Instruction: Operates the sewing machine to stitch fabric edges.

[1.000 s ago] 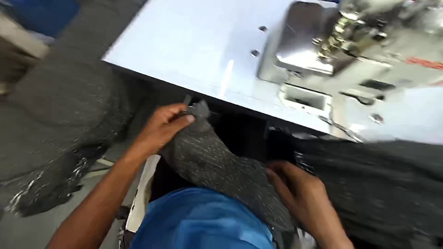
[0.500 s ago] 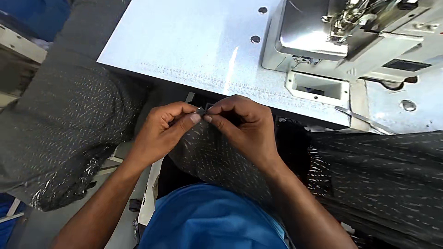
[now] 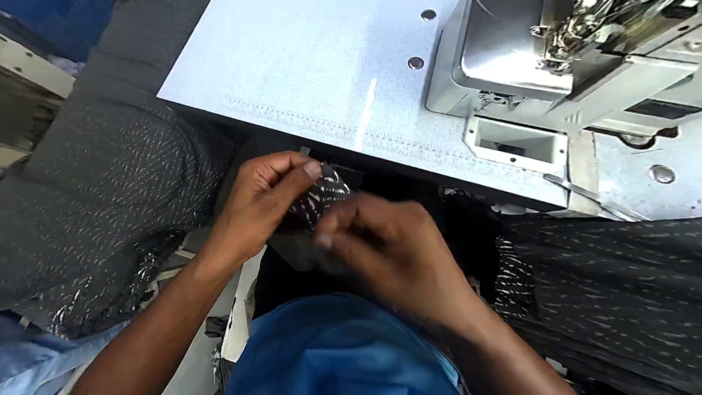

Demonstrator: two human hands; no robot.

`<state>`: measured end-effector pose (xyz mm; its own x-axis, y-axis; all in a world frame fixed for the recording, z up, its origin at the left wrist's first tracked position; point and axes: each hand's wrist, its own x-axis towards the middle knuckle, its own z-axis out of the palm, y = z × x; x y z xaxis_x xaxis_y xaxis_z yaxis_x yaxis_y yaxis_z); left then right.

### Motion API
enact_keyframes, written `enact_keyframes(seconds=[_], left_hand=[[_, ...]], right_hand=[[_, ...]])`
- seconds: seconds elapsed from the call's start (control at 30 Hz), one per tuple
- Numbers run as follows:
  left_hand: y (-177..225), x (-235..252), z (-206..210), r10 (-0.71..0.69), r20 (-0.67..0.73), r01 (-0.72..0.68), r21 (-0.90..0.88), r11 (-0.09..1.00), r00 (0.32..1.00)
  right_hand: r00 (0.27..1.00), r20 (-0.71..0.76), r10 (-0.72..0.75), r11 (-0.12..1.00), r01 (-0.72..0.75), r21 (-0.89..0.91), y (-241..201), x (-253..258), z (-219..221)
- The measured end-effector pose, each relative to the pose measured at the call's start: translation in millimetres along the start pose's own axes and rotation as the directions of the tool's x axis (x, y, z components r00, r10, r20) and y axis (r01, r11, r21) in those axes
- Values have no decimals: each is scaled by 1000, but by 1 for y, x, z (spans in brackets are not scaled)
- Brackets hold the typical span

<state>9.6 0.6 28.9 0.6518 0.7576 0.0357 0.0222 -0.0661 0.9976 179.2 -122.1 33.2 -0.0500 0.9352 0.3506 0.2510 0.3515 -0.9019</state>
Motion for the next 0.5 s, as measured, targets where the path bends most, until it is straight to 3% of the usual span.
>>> enact_keyframes(seconds=[0.17, 0.5], left_hand=[[4, -9, 0, 89, 21, -89, 26, 996, 996], [5, -10, -8, 174, 79, -176, 22, 984, 982]], right_hand=[[980, -139, 139, 990, -138, 17, 10, 17, -7], [977, -157, 146, 989, -139, 53, 14, 24, -7]])
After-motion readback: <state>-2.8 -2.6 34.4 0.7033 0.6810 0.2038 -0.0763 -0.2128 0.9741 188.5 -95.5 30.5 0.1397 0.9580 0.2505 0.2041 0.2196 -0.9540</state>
